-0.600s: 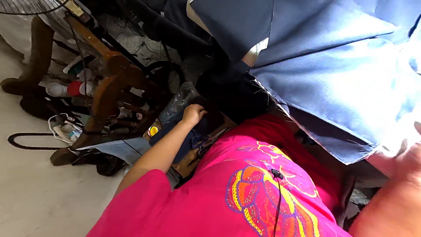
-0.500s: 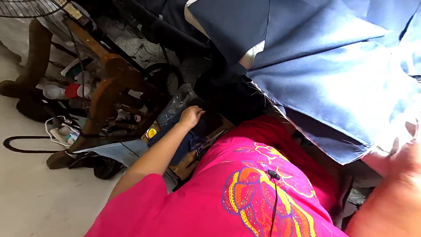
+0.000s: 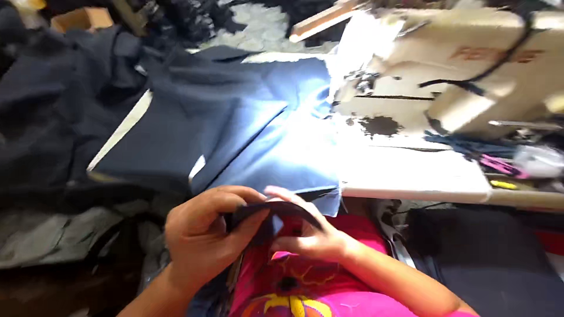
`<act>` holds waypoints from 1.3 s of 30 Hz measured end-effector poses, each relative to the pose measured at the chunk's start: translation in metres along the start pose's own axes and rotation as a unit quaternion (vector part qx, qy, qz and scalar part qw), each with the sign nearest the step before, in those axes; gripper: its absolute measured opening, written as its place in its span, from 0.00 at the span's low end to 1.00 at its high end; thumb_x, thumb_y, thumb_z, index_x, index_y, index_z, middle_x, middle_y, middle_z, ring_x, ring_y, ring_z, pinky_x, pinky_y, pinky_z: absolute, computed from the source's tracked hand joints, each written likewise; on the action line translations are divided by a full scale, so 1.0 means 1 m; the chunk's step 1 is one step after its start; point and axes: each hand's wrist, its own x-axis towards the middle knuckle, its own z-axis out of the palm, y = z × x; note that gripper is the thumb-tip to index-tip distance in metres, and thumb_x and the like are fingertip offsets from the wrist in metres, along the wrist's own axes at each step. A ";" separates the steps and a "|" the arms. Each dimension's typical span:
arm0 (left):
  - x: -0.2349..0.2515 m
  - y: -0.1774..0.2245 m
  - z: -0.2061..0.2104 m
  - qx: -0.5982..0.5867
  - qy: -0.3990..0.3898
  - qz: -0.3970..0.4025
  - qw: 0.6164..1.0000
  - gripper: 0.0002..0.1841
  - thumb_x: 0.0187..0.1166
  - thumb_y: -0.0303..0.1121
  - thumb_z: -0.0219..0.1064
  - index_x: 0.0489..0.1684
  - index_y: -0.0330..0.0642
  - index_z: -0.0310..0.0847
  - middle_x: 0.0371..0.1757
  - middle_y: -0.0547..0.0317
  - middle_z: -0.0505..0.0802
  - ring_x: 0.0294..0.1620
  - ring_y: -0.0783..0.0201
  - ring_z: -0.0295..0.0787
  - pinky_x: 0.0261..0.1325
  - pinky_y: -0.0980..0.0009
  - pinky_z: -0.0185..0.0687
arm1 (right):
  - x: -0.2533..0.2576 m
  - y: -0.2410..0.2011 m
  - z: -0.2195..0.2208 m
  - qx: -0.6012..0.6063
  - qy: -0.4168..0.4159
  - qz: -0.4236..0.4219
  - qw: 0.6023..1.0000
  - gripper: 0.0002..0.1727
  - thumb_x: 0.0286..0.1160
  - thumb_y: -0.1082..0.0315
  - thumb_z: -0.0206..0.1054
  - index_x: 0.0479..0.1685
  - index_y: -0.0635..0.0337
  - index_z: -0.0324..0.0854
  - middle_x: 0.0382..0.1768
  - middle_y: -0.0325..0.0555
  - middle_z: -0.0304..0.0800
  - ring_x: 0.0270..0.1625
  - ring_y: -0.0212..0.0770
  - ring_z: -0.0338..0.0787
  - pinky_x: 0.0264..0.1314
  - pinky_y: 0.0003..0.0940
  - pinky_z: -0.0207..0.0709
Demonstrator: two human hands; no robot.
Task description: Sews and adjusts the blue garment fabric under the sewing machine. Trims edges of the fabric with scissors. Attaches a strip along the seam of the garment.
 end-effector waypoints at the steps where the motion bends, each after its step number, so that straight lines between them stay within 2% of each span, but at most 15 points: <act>1: 0.017 0.002 0.003 -0.011 -0.007 -0.004 1.000 0.11 0.72 0.30 0.79 0.46 0.58 0.87 0.47 0.77 0.96 0.46 0.76 0.94 0.49 0.79 0.92 | -0.003 -0.003 0.000 0.003 0.022 0.008 1.000 0.22 0.64 0.78 0.76 0.60 0.77 0.81 0.53 0.48 0.94 0.58 0.26 0.91 0.66 0.26 0.85; 2: 0.034 0.002 0.005 -0.011 -0.022 -0.014 1.000 0.16 0.68 0.30 0.80 0.49 0.62 0.83 0.47 0.81 0.95 0.46 0.79 0.93 0.47 0.81 0.92 | -0.006 -0.007 -0.002 0.004 0.054 0.015 0.998 0.14 0.65 0.82 0.73 0.50 0.76 0.85 0.45 0.44 0.96 0.51 0.23 0.92 0.60 0.23 0.86; 3: 0.052 -0.003 0.003 -0.009 -0.057 -0.027 0.998 0.22 0.65 0.30 0.80 0.52 0.64 0.76 0.51 0.83 0.93 0.47 0.79 0.93 0.47 0.80 0.92 | -0.010 -0.011 -0.008 0.003 0.086 0.021 0.996 0.13 0.65 0.83 0.72 0.50 0.77 0.84 0.44 0.43 0.96 0.50 0.23 0.93 0.59 0.24 0.87; 5: 0.088 -0.025 0.001 0.014 -0.162 -0.042 0.986 0.31 0.64 0.29 0.77 0.62 0.61 0.63 0.58 0.78 0.91 0.51 0.77 0.92 0.48 0.78 0.92 | -0.017 -0.020 -0.022 -0.025 0.144 0.029 0.989 0.30 0.66 0.84 0.71 0.71 0.79 0.69 0.50 0.48 0.95 0.52 0.31 0.95 0.62 0.32 0.90; 6: 0.104 -0.043 0.003 0.042 -0.208 -0.037 0.976 0.32 0.62 0.27 0.75 0.66 0.55 0.63 0.60 0.73 0.90 0.52 0.77 0.91 0.49 0.77 0.91 | -0.020 -0.024 -0.028 -0.059 0.164 0.038 0.984 0.39 0.66 0.84 0.70 0.82 0.76 0.58 0.55 0.50 0.94 0.54 0.33 0.95 0.62 0.34 0.90; 8: 0.130 -0.086 0.016 0.080 -0.295 -0.004 0.952 0.24 0.62 0.24 0.72 0.62 0.39 0.80 0.58 0.60 0.91 0.58 0.73 0.88 0.62 0.72 0.86 | -0.021 -0.029 -0.040 -0.161 0.193 0.065 0.966 0.45 0.67 0.84 0.67 0.89 0.71 0.49 0.63 0.54 0.88 0.53 0.35 0.95 0.58 0.32 0.91; 10: 0.148 -0.124 0.037 0.117 -0.358 0.033 0.926 0.14 0.65 0.24 0.68 0.47 0.39 0.93 0.48 0.57 0.95 0.54 0.68 0.88 0.62 0.65 0.80 | -0.015 -0.025 -0.054 -0.276 0.194 0.064 0.939 0.36 0.68 0.82 0.67 0.81 0.74 0.65 0.63 0.59 0.89 0.54 0.37 0.94 0.58 0.30 0.89; 12: 0.162 -0.150 0.061 0.156 -0.399 0.063 0.901 0.11 0.70 0.22 0.66 0.42 0.40 0.95 0.43 0.52 0.96 0.51 0.56 0.92 0.58 0.50 0.82 | -0.003 -0.019 -0.069 -0.355 0.185 0.062 0.914 0.18 0.69 0.79 0.68 0.59 0.71 0.88 0.51 0.56 0.95 0.55 0.39 0.94 0.62 0.29 0.86; 14: 0.173 -0.167 0.083 0.188 -0.408 0.074 0.890 0.11 0.71 0.20 0.65 0.40 0.38 0.94 0.42 0.48 0.95 0.48 0.51 0.93 0.55 0.47 0.85 | 0.010 -0.012 -0.083 -0.401 0.180 0.100 0.892 0.11 0.72 0.76 0.67 0.47 0.65 0.93 0.42 0.51 0.96 0.49 0.39 0.95 0.57 0.32 0.87; 18: 0.181 -0.193 0.110 0.224 -0.415 0.065 0.879 0.05 0.72 0.23 0.71 0.39 0.33 0.93 0.40 0.40 0.93 0.50 0.41 0.91 0.57 0.42 0.81 | 0.025 -0.004 -0.102 -0.445 0.165 0.241 0.847 0.12 0.77 0.72 0.64 0.48 0.65 0.92 0.40 0.55 0.95 0.45 0.50 0.94 0.52 0.49 0.86; 20: 0.175 -0.206 0.115 0.208 -0.408 0.059 0.887 0.05 0.73 0.24 0.72 0.38 0.34 0.93 0.40 0.41 0.93 0.51 0.42 0.91 0.60 0.43 0.81 | 0.022 0.000 -0.103 -0.456 0.157 0.265 0.835 0.14 0.77 0.71 0.61 0.48 0.64 0.92 0.36 0.54 0.94 0.39 0.49 0.92 0.45 0.48 0.85; 22: 0.165 -0.215 0.117 0.176 -0.384 0.074 0.904 0.05 0.72 0.23 0.72 0.37 0.36 0.94 0.38 0.43 0.94 0.48 0.45 0.92 0.56 0.45 0.82 | 0.016 -0.003 -0.099 -0.456 0.150 0.265 0.836 0.15 0.76 0.70 0.59 0.47 0.65 0.92 0.34 0.53 0.92 0.36 0.47 0.90 0.42 0.44 0.83; 26: 0.156 -0.211 0.119 0.184 -0.398 0.058 0.897 0.09 0.75 0.25 0.68 0.43 0.41 0.95 0.38 0.46 0.92 0.46 0.47 0.91 0.53 0.45 0.82 | 0.008 -0.002 -0.093 -0.467 0.186 0.229 0.834 0.16 0.74 0.71 0.59 0.48 0.65 0.92 0.27 0.49 0.90 0.26 0.41 0.85 0.33 0.37 0.80; 31: 0.158 -0.209 0.121 0.191 -0.402 0.046 0.894 0.12 0.76 0.23 0.65 0.45 0.41 0.96 0.40 0.43 0.92 0.46 0.45 0.90 0.54 0.46 0.82 | 0.012 -0.014 -0.092 -0.467 0.156 0.319 0.810 0.20 0.78 0.63 0.66 0.63 0.63 0.89 0.35 0.51 0.93 0.36 0.48 0.90 0.45 0.46 0.83; 39: 0.160 -0.206 0.125 0.207 -0.404 0.036 0.890 0.13 0.76 0.22 0.65 0.46 0.43 0.97 0.38 0.45 0.91 0.45 0.47 0.89 0.52 0.48 0.81 | 0.013 -0.017 -0.094 -0.490 0.149 0.338 0.789 0.20 0.78 0.64 0.65 0.65 0.64 0.88 0.34 0.53 0.92 0.35 0.50 0.90 0.44 0.48 0.83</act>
